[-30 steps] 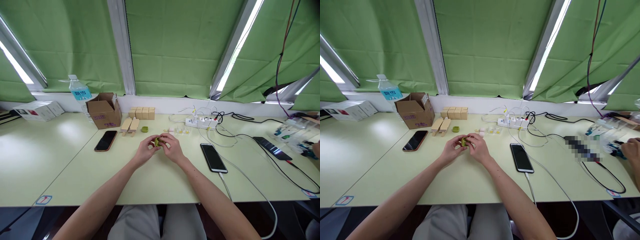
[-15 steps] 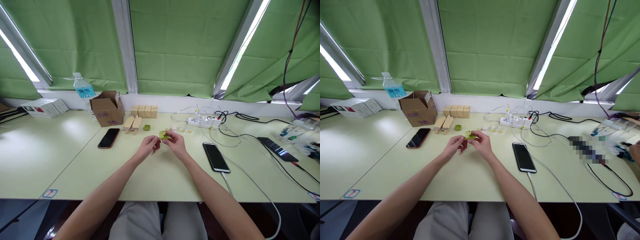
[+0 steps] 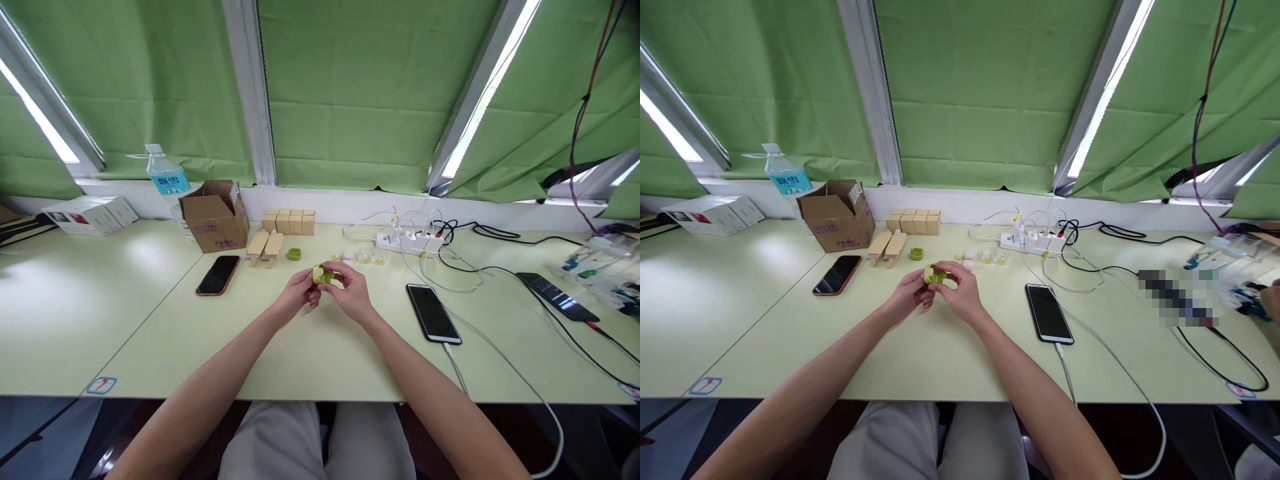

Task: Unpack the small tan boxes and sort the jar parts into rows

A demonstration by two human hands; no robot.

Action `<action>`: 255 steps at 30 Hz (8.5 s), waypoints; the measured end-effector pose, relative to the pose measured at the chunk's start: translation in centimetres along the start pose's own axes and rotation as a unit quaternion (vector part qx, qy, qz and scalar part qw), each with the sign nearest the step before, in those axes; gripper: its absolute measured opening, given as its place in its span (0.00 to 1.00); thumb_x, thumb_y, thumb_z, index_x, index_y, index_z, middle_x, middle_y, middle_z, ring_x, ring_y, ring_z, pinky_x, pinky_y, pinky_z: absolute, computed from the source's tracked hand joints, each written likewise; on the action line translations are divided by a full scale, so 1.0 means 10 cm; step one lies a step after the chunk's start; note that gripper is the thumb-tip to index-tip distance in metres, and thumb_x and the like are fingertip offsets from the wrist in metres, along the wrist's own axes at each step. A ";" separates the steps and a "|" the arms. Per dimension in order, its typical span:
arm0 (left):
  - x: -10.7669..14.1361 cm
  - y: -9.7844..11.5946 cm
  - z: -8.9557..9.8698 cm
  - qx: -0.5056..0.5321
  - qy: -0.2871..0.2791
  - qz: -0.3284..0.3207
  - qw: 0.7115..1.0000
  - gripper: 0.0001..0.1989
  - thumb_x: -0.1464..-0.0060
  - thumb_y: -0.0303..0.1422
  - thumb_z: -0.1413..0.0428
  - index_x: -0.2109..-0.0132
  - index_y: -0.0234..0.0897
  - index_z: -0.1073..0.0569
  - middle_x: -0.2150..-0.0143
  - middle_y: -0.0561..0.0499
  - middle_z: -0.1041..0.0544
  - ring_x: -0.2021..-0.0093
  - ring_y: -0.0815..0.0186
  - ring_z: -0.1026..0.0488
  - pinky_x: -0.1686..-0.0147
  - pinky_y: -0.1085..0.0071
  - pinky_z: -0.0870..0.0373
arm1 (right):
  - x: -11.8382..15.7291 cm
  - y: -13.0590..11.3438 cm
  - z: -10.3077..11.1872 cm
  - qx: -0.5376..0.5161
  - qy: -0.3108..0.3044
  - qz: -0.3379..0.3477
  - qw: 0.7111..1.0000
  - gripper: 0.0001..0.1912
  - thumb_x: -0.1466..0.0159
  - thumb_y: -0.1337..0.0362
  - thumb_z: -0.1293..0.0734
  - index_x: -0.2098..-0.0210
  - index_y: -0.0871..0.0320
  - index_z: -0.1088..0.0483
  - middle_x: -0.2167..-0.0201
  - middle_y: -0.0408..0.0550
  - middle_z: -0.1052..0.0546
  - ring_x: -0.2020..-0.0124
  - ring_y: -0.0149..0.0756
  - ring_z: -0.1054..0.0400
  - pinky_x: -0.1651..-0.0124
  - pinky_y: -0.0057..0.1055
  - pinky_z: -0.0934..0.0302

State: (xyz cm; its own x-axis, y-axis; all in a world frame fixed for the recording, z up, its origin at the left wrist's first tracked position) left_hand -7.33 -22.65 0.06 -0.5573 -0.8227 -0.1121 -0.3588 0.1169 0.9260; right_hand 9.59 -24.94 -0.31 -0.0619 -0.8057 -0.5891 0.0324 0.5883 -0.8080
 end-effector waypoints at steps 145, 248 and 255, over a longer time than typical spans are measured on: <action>-0.25 0.04 0.59 -0.043 0.349 -0.124 0.928 0.07 0.45 0.37 0.38 0.65 0.38 0.25 0.75 0.52 0.28 0.74 0.67 0.34 0.73 0.69 0.42 | -1.38 0.30 0.41 0.677 -0.264 -0.073 0.683 0.10 0.33 0.66 0.30 0.57 0.54 0.16 0.53 0.58 0.15 0.43 0.51 0.31 0.40 0.44 0.49; -2.29 0.42 0.94 -0.816 0.113 -0.048 0.565 0.32 0.45 0.24 0.43 0.33 0.27 0.35 0.31 0.27 0.30 0.23 0.39 0.46 0.25 0.44 0.50 | 0.44 -0.14 -0.04 0.536 -0.358 -0.026 0.764 0.12 0.24 0.60 0.38 0.47 0.55 0.27 0.59 0.51 0.15 0.62 0.41 0.22 0.68 0.35 0.51; -2.09 0.43 0.67 -0.755 0.143 -0.129 0.627 0.34 0.46 0.20 0.43 0.32 0.32 0.38 0.33 0.30 0.29 0.30 0.41 0.36 0.32 0.45 0.36 | 0.47 -0.08 -0.03 0.528 -0.335 -0.007 0.781 0.12 0.24 0.58 0.37 0.48 0.55 0.26 0.60 0.50 0.15 0.62 0.41 0.22 0.68 0.35 0.52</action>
State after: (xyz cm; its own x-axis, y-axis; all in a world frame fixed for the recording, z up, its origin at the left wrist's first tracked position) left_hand -2.27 -1.26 3.97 -0.3919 -0.7974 -0.4588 0.8292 -0.5222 0.1993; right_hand 9.02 -29.19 -2.44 0.4544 -0.8747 -0.1685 0.8620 0.4795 -0.1645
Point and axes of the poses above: each hand's wrist, its own x-axis away from the middle knuckle, its own z-axis out of the back of the hand, y = z × x, the point moved 1 cm from there along -x, towards the middle knuckle
